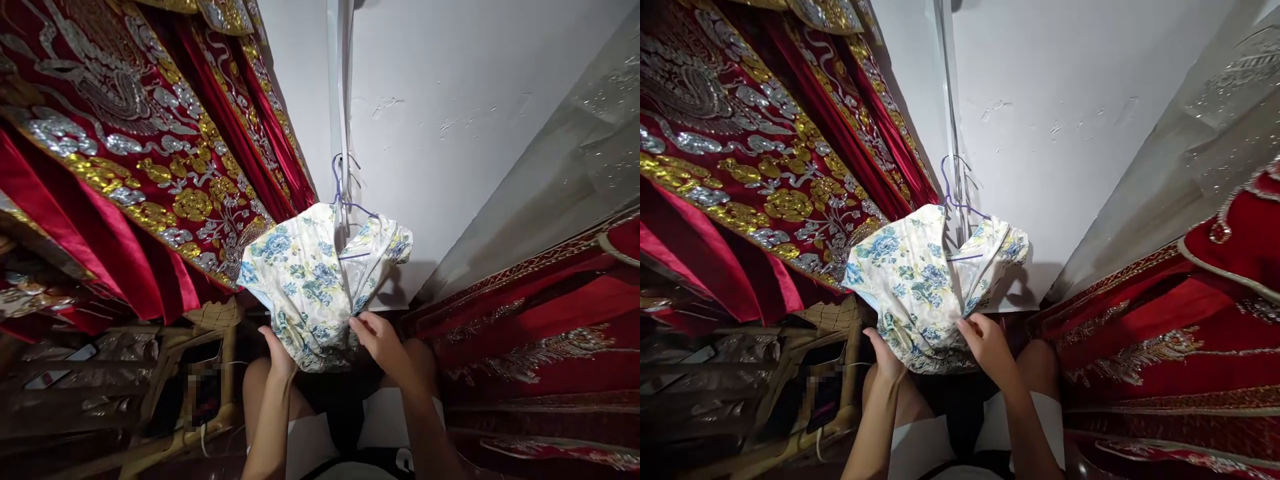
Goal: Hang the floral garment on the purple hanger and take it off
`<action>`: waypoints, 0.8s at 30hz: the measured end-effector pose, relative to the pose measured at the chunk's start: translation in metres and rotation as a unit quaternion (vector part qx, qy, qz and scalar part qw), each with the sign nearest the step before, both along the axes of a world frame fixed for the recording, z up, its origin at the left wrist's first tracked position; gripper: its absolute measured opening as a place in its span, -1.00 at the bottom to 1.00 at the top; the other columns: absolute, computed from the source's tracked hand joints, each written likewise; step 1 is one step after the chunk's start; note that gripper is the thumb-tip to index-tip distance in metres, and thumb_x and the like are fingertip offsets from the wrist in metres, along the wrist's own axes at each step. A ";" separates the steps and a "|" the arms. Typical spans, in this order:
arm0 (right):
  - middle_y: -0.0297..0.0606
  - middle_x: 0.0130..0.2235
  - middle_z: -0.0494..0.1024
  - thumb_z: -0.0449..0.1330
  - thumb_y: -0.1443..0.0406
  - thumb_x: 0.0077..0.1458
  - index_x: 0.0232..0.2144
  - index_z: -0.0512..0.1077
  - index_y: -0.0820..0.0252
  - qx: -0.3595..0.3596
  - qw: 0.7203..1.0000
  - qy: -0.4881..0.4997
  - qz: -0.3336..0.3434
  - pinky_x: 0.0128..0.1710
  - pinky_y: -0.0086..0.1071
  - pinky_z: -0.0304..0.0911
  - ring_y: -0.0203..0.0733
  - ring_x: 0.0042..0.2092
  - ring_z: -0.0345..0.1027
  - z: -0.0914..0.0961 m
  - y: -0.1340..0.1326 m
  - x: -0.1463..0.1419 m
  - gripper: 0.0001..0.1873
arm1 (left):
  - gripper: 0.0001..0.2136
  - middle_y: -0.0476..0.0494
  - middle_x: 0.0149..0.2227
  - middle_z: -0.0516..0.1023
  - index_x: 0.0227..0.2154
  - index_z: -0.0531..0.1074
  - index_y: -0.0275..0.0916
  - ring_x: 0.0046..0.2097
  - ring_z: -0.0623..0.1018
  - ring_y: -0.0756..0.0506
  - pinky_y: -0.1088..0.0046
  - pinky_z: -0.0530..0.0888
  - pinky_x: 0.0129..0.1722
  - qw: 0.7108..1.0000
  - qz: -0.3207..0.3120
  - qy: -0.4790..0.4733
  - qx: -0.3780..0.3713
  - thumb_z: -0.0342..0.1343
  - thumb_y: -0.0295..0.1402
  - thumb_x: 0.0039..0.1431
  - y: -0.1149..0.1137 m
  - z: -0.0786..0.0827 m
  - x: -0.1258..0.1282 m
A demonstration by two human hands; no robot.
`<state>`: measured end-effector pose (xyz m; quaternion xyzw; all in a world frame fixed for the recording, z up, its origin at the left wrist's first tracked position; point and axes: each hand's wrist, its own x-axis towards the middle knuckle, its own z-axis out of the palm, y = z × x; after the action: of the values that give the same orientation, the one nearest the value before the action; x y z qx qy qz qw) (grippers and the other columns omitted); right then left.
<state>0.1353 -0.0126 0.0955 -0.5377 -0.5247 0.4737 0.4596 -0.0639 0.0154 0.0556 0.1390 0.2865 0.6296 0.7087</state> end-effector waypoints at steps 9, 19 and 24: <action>-0.41 -0.50 0.30 0.16 -0.12 0.24 -0.40 0.31 0.10 0.000 0.998 0.049 -0.045 -0.39 -0.36 0.12 -0.23 -0.43 0.19 -0.034 0.014 -0.031 -0.56 | -0.41 -0.29 0.02 0.67 0.04 0.57 -0.19 0.22 0.55 -0.35 0.10 0.45 0.28 0.981 0.068 0.166 -0.077 0.44 -0.01 -0.03 -0.021 -0.025 0.011; -0.35 -0.43 0.41 0.17 0.01 0.21 -0.32 0.37 0.09 -0.017 0.992 0.122 -0.028 -0.38 -0.37 0.17 -0.20 -0.37 0.27 -0.032 0.028 -0.031 -0.71 | -0.40 -0.33 0.07 0.65 -0.01 0.62 -0.21 0.32 0.45 -0.38 0.08 0.38 0.34 0.991 -0.029 0.117 -0.061 0.34 0.14 0.02 -0.033 -0.015 0.012; -0.49 -0.63 0.13 0.21 0.11 0.02 -0.57 0.21 0.10 -0.034 0.976 0.210 -0.044 -0.53 -0.40 -0.08 -0.35 -0.56 -0.04 -0.028 0.024 -0.026 -0.69 | -0.44 -0.28 0.06 0.64 -0.02 0.61 -0.17 0.32 0.44 -0.36 0.11 0.41 0.31 0.984 0.041 0.163 -0.055 0.25 0.17 0.10 -0.024 -0.018 -0.001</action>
<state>0.1091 0.0112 0.0672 -0.4643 -0.3756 0.5731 0.5611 -0.0654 -0.0084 0.0377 0.1884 0.4379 0.6103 0.6326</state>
